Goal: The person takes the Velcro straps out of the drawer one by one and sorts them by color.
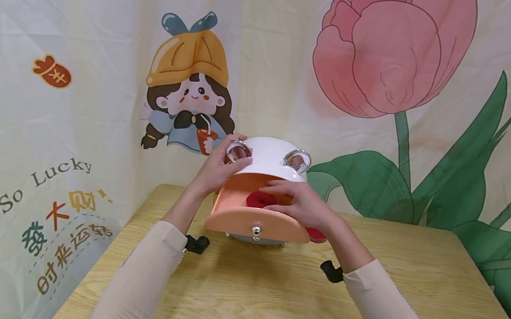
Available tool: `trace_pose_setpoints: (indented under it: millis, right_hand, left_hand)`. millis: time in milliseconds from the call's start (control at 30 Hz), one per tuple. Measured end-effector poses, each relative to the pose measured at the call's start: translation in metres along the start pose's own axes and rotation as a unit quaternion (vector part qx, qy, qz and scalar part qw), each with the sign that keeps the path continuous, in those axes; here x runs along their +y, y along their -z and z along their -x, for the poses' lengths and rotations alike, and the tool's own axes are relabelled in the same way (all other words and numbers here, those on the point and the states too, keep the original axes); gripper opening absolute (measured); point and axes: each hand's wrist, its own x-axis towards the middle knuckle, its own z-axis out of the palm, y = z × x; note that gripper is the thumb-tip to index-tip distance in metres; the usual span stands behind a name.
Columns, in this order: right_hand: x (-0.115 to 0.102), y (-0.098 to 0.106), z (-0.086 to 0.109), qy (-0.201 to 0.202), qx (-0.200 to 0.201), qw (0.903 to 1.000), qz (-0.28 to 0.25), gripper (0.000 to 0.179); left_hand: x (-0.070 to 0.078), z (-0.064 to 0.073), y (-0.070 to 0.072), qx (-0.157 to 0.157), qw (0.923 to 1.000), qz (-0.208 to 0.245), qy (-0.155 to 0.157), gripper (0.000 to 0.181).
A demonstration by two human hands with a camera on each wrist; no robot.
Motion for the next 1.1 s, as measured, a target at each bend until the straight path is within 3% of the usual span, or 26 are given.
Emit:
trace_pose_setpoints:
  millis: [333,500,1100]
  right_hand:
    - [-0.0011,0.0016,-0.0038,0.005,-0.053,0.9986,-0.002,0.041]
    - [-0.0015,0.0023,-0.0045,-0.002,-0.069,0.9976,0.009,0.044]
    - [-0.0019,0.0019,-0.0029,-0.014,-0.059,0.9981,-0.003,0.032]
  left_hand:
    - [-0.0004,-0.0013,0.0013,-0.007,0.9999,0.0,0.014,0.059]
    - [-0.0001,0.0003,0.0004,-0.001,1.0,0.001,0.004,0.059]
    - [0.0007,0.0014,0.0005,0.001,0.9999,-0.012,0.0,0.056]
